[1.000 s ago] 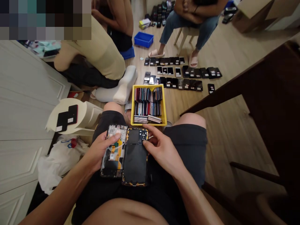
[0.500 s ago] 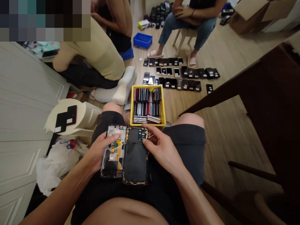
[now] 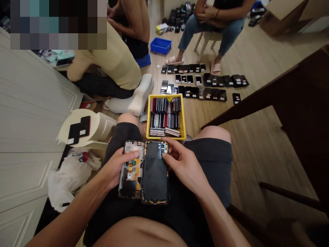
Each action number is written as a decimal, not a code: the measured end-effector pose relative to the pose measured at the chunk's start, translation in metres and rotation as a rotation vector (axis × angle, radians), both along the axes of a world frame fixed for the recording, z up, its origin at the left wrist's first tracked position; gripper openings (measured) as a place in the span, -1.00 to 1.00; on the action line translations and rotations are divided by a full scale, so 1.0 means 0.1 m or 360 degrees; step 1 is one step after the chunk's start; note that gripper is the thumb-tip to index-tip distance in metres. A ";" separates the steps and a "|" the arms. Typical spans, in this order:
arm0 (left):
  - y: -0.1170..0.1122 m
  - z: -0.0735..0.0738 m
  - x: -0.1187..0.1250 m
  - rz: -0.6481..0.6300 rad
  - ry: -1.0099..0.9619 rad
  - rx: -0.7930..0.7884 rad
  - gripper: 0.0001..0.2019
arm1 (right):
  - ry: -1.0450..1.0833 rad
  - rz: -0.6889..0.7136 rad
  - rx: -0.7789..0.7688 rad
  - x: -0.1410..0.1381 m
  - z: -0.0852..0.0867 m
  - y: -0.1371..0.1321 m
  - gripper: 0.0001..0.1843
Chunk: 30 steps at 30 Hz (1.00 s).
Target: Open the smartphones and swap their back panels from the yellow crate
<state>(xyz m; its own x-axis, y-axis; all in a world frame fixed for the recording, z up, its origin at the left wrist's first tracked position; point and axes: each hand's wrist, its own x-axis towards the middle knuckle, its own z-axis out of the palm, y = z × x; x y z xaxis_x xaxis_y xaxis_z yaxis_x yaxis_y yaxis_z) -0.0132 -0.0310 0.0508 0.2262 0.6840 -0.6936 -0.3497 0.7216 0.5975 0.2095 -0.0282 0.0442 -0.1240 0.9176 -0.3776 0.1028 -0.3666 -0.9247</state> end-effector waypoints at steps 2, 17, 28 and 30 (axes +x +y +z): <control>0.00 0.01 0.00 -0.0003 -0.0014 0.0035 -0.56 | -0.0014 -0.0005 -0.0007 0.00 0.00 0.00 -0.39; -0.04 0.01 -0.03 -0.0092 -0.0148 0.0061 -0.51 | -0.0056 -0.0044 -0.0002 0.04 -0.05 0.00 -0.38; -0.05 -0.04 0.03 -0.0010 -0.0071 0.0246 -0.62 | -0.0031 -0.0083 -0.0004 0.06 -0.09 0.00 -0.41; -0.05 -0.05 0.04 0.0030 -0.0002 0.0303 -0.63 | -0.0039 -0.0076 -0.0004 0.06 -0.09 0.00 -0.40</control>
